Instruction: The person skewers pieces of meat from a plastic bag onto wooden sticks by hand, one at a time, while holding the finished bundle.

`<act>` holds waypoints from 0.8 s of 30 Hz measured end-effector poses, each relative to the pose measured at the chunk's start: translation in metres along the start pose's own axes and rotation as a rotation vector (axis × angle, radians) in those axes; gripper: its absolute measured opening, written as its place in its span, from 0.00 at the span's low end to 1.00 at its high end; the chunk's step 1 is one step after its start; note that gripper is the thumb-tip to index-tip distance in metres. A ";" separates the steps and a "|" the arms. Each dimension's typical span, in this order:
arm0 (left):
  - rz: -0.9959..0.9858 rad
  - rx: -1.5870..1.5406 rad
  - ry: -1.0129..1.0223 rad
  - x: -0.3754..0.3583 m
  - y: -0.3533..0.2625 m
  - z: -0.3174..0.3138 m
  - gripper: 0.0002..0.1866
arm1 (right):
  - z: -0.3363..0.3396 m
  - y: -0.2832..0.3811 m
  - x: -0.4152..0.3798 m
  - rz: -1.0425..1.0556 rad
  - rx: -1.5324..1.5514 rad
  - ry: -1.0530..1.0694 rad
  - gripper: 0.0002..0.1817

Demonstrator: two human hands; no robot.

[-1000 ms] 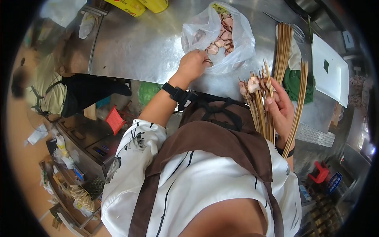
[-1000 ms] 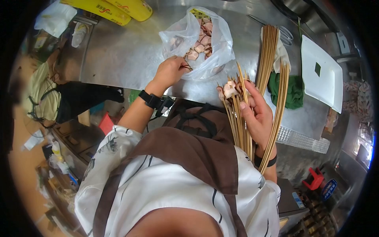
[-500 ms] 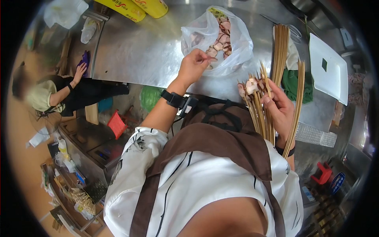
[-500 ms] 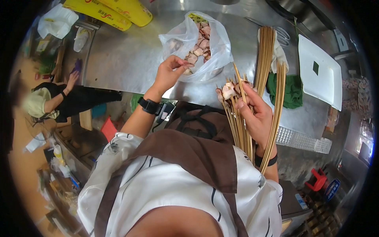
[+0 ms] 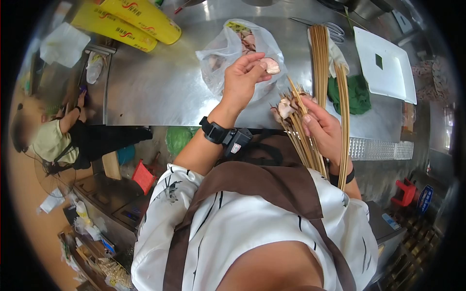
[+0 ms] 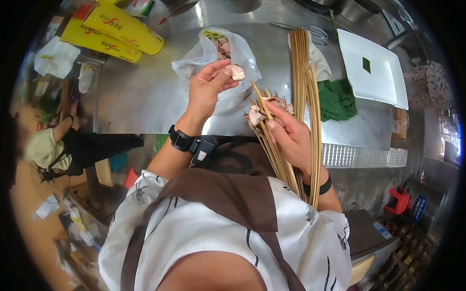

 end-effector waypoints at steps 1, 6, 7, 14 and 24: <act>0.001 -0.003 0.010 0.001 -0.001 -0.004 0.15 | -0.002 0.001 0.000 0.004 0.029 0.011 0.21; -0.032 0.029 0.024 0.002 -0.006 -0.015 0.14 | 0.000 0.001 -0.003 0.019 -0.026 0.001 0.21; -0.029 0.029 0.026 0.002 -0.006 -0.016 0.14 | 0.001 0.000 -0.004 0.025 -0.039 -0.001 0.21; -0.060 0.070 0.047 -0.002 -0.009 -0.024 0.14 | 0.003 -0.005 -0.004 0.035 -0.023 0.003 0.21; -0.104 0.086 0.053 -0.004 -0.017 -0.027 0.13 | 0.004 -0.005 -0.002 0.035 0.048 -0.014 0.21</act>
Point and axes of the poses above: each hand's wrist, its own x-axis towards the middle knuckle, its own z-axis out of the back of the hand, y = z × x, the point moved 4 cm from there along x, towards the middle knuckle, and after that the axes turned 9 degrees about x, right-handed, at the moved point
